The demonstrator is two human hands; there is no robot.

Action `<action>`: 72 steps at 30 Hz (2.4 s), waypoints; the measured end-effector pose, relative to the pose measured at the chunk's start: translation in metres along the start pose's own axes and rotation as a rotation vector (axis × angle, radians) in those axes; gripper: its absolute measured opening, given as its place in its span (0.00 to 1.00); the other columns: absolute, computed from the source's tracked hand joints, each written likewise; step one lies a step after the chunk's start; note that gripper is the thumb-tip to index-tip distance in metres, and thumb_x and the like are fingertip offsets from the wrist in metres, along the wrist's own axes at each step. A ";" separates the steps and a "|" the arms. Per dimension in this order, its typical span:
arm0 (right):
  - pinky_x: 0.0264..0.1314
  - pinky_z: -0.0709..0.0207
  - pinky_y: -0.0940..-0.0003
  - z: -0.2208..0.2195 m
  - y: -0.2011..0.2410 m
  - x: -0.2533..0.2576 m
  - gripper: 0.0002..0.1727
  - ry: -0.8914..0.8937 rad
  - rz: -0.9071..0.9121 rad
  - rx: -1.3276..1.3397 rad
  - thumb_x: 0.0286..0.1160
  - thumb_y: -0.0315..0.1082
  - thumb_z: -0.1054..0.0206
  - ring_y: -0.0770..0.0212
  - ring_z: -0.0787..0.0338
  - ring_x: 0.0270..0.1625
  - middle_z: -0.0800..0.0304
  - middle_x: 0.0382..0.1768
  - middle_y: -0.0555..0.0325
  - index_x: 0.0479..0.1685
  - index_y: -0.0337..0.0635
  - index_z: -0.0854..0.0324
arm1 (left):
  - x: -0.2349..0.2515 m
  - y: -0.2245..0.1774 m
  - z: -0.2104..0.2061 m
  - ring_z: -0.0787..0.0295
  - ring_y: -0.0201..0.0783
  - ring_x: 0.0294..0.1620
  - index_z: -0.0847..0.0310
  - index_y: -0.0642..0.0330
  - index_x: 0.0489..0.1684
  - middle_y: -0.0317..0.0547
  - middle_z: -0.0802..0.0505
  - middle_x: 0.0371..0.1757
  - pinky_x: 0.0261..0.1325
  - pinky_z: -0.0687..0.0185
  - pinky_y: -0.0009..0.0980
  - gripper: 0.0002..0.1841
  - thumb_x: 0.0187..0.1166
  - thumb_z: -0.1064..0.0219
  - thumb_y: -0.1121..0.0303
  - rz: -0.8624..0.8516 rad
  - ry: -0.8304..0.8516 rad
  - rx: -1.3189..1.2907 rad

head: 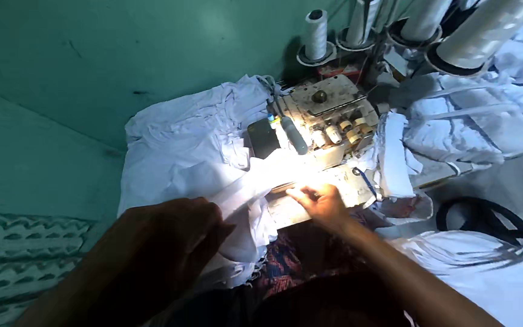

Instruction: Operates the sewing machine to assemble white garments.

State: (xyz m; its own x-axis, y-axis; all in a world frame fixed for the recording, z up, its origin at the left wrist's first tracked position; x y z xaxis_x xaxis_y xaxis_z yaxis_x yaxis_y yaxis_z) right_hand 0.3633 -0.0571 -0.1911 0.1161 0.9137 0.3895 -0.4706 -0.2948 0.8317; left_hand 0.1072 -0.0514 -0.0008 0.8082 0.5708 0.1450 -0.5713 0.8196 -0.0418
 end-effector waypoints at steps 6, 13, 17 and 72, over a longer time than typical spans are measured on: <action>0.44 0.15 0.75 0.008 0.101 0.033 0.20 0.373 0.313 0.265 0.79 0.47 0.27 0.74 0.12 0.43 0.08 0.53 0.59 0.58 0.41 0.10 | 0.014 -0.029 0.002 0.18 0.38 0.25 0.17 0.52 0.35 0.39 0.16 0.26 0.22 0.28 0.35 0.21 0.92 0.50 0.51 -0.147 -0.009 0.045; 0.44 0.15 0.75 0.045 0.055 -0.050 0.11 0.235 0.162 0.173 0.83 0.39 0.32 0.72 0.11 0.39 0.08 0.37 0.60 0.41 0.41 0.11 | 0.050 -0.011 -0.041 0.21 0.35 0.21 0.17 0.48 0.26 0.34 0.19 0.21 0.21 0.30 0.35 0.28 0.85 0.48 0.38 -0.172 -0.017 0.034; 0.48 0.12 0.72 0.041 0.013 -0.101 0.11 0.120 0.020 0.240 0.85 0.40 0.33 0.69 0.09 0.44 0.08 0.40 0.60 0.42 0.42 0.12 | 0.087 0.035 -0.083 0.20 0.30 0.22 0.17 0.43 0.22 0.28 0.19 0.22 0.21 0.27 0.34 0.26 0.78 0.42 0.34 -0.200 0.056 -0.047; 0.32 0.23 0.82 0.018 -0.015 -0.014 0.15 -0.007 -0.093 0.178 0.81 0.40 0.30 0.76 0.19 0.30 0.18 0.27 0.63 0.27 0.41 0.17 | 0.135 0.057 -0.136 0.14 0.48 0.27 0.07 0.50 0.38 0.44 0.13 0.31 0.23 0.25 0.48 0.36 0.54 0.34 0.26 0.104 0.142 0.250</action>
State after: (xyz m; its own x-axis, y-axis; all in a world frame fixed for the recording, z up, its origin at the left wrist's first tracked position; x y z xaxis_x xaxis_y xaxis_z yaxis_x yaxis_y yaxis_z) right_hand 0.3845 -0.0707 -0.2024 0.1576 0.9375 0.3103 -0.2960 -0.2549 0.9205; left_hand 0.2033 0.0789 -0.1185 0.7451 0.6668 0.0127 -0.6556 0.7288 0.1975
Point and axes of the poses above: each hand's wrist, its own x-axis towards the middle knuckle, its own z-axis out of the back of the hand, y = z × x, the point moved 5 cm from there along x, towards the middle knuckle
